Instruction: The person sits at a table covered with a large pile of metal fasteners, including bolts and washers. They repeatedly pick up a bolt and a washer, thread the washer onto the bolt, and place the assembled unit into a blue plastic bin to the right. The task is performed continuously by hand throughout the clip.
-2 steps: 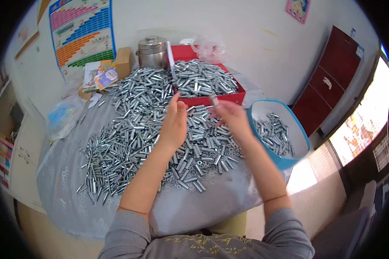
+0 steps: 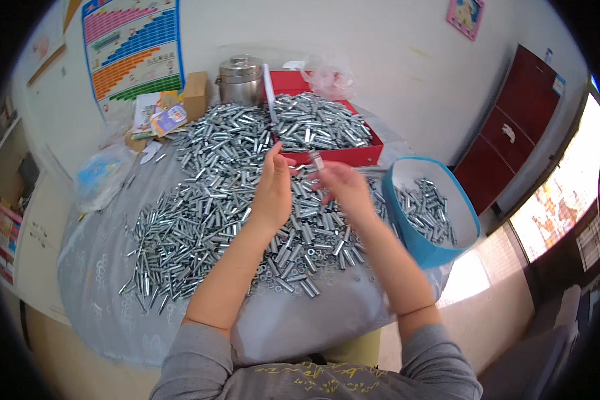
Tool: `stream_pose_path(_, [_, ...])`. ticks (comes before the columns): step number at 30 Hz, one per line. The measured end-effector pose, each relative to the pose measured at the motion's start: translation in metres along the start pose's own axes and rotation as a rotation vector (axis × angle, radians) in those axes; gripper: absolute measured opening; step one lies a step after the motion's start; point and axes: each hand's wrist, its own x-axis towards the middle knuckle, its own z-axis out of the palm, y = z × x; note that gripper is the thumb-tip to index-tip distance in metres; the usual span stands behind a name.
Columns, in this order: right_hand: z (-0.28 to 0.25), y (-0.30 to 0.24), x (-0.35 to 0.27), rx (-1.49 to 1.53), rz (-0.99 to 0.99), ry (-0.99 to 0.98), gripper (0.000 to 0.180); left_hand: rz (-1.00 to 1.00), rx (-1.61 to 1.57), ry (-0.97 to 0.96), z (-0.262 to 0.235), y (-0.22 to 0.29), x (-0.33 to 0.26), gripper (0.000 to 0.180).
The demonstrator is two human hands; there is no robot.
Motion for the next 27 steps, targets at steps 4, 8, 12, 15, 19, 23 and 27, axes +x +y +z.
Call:
stream_pose_path(4, [0.07, 0.02, 0.007, 0.093, -0.168, 0.004, 0.016, 0.041, -0.156, 0.203, 0.007, 0.007, -0.001, 0.078])
stream_pose_path(8, [0.091, 0.0, 0.011, -0.19, -0.291, 0.021, 0.017, -0.097, -0.413, 0.412, -0.015, 0.007, 0.01, 0.07])
stream_pose_path(12, [0.06, -0.002, 0.038, -0.087, -0.317, 0.098, 0.017, -0.108, -0.561, 0.409, -0.025, 0.011, 0.02, 0.078])
stream_pose_path(15, [0.055, -0.012, 0.039, -0.022, -0.296, 0.201, 0.019, -0.196, -0.452, 0.204, -0.029, 0.014, 0.015, 0.099])
stream_pose_path(19, [0.053, -0.011, 0.039, -0.354, -0.295, 0.13, 0.032, 0.048, -0.016, 0.073, -0.025, 0.01, 0.009, 0.101])
stream_pose_path(23, [0.058, -0.029, 0.025, -0.712, -0.221, 0.049, 0.045, 0.237, 0.2, 0.02, -0.019, 0.017, 0.003, 0.108])
stream_pose_path(27, [0.053, -0.034, 0.021, -0.818, -0.196, 0.022, 0.046, 0.213, 0.371, -0.04, -0.016, 0.024, 0.0, 0.121])
